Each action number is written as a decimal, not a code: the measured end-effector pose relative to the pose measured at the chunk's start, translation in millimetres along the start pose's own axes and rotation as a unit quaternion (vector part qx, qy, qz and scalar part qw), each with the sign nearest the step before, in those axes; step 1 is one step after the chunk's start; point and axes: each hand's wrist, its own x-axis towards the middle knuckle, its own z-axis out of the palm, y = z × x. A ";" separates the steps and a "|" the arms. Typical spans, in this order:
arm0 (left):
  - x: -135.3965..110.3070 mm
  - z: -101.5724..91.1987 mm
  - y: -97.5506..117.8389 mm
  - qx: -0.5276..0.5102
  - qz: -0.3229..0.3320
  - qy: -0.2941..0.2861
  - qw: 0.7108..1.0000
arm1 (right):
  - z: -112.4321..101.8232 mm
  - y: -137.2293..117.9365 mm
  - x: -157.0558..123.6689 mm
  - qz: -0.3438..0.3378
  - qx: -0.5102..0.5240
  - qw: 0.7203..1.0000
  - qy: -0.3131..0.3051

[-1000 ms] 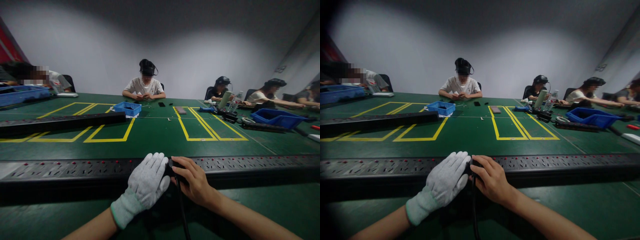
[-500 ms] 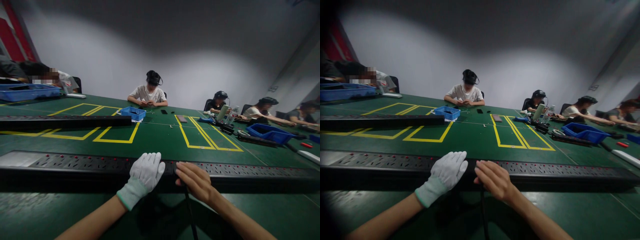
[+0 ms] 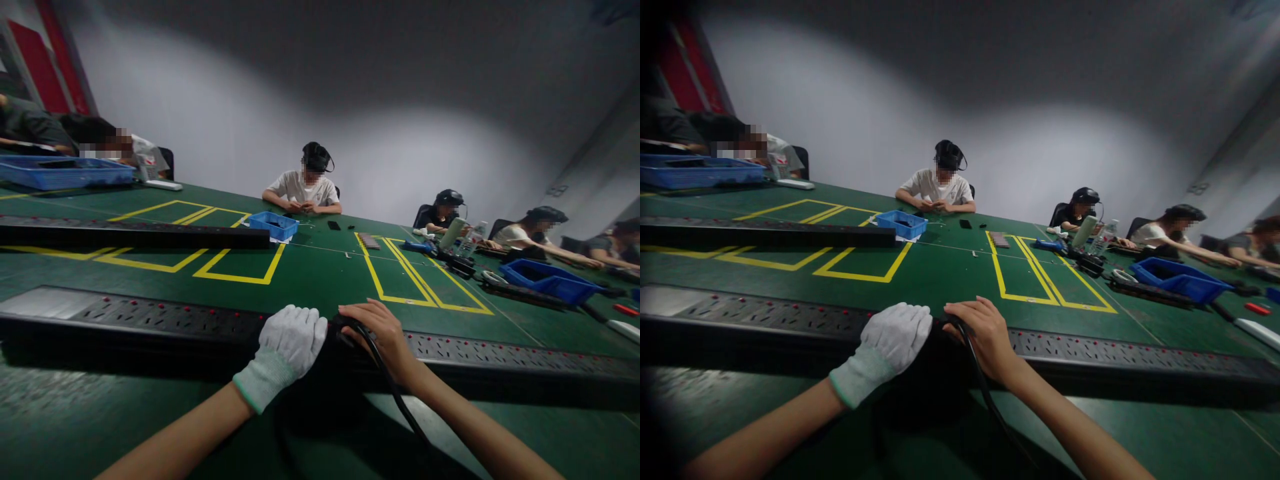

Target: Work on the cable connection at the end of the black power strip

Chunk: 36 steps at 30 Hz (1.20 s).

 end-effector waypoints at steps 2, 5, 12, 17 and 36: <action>-1.9 4.2 -0.2 0.005 0.000 0.004 1.000 | -2.3 -0.5 4.7 0.008 -0.015 0.999 -0.027; -4.4 10.5 -0.8 0.013 0.001 0.001 1.000 | -3.9 -2.2 17.0 -0.003 -0.037 0.997 -0.071; -15.1 23.2 -7.5 0.033 0.013 0.008 0.999 | 9.7 -16.2 21.5 -0.050 -0.083 0.993 -0.073; -24.0 32.1 -8.5 0.060 0.043 0.052 0.996 | 21.7 -22.6 -13.7 -0.057 -0.076 0.995 0.017; -19.9 24.1 -9.8 0.050 0.095 0.034 0.994 | 15.6 -18.4 -9.2 -0.057 -0.171 0.979 -0.093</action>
